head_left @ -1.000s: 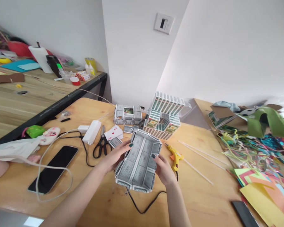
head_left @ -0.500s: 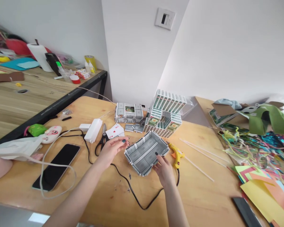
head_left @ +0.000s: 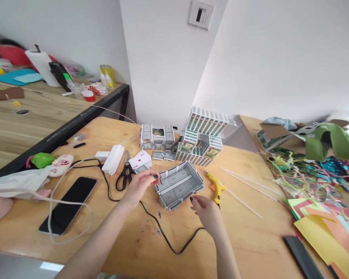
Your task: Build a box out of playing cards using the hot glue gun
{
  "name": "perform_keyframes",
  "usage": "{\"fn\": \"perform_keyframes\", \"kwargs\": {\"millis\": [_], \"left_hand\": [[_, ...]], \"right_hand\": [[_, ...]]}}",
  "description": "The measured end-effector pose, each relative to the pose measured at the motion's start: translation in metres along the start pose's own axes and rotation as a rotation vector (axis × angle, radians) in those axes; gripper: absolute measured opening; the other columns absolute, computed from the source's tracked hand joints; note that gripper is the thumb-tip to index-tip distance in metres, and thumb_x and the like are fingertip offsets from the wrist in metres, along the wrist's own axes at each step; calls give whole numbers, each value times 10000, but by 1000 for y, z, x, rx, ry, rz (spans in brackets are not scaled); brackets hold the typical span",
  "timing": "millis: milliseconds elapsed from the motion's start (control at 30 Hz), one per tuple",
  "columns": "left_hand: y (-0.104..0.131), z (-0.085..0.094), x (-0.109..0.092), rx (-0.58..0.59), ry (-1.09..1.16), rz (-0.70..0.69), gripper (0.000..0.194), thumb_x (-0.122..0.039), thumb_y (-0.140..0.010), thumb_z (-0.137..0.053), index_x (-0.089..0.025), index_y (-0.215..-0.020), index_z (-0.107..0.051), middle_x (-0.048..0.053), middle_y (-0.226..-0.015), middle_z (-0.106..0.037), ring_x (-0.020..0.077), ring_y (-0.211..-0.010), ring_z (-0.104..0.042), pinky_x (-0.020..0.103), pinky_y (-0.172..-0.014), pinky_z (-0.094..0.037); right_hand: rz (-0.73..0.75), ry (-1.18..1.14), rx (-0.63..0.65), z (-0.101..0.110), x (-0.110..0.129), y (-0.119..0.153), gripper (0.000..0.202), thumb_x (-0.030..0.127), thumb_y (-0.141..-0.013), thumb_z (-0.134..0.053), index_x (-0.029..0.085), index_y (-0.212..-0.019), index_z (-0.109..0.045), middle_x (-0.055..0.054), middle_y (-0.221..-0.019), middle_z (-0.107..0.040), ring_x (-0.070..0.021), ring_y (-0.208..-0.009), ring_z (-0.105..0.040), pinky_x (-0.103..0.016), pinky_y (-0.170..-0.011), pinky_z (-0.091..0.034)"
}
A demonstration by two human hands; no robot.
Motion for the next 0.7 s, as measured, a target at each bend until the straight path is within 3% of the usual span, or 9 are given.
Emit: {"fn": "perform_keyframes", "kwargs": {"millis": [100,233,333,467,700], "left_hand": [[0,-7,-5,23,-39,-19,124,-257,-679,-505,-169,-664,-591,8,-648,-584,157,-666,-545,288,-683,-457],[0,-16,-12,70,-127,-36,136,-253,-660,-461,-174,-589,-545,-4,-531,-505,148,-569,-473,276,-587,-383],[1,-23,-13,102,-183,-39,198,-284,-691,-430,-184,-534,-498,-6,-487,-464,143,-522,-448,278,-553,-350],[2,-30,-11,135,-249,-50,386,-355,-784,-418,-201,-434,-365,-17,-443,-370,114,-473,-345,269,-505,-276],[6,-38,-10,234,-251,-56,448,-531,-829,-442,-195,-540,-377,-34,-521,-359,103,-502,-310,256,-502,-249]], "right_hand": [[32,-69,53,-8,24,-1,260,435,-731,-654,210,-842,-724,-67,-801,-743,-243,-738,-705,-355,-667,-558],[224,-181,4,-17,65,-2,198,398,-744,-668,228,-821,-733,-54,-808,-732,-209,-727,-674,-341,-683,-547],[301,-221,45,-21,86,-1,180,375,-758,-663,221,-807,-741,-43,-786,-714,-183,-695,-656,-320,-671,-538],[335,-277,142,-27,100,1,191,364,-768,-666,205,-831,-750,-40,-748,-683,-169,-682,-638,-299,-651,-535],[275,-405,236,-42,108,7,232,406,-789,-649,214,-874,-745,-8,-732,-615,-124,-612,-582,-255,-573,-516]]}}
Point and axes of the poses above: each hand's wrist, its own y-axis away from the middle knuckle, its own z-axis out of the back of the hand, x = y × z, the point moved 3 cm from there along -y, towards the middle knuckle
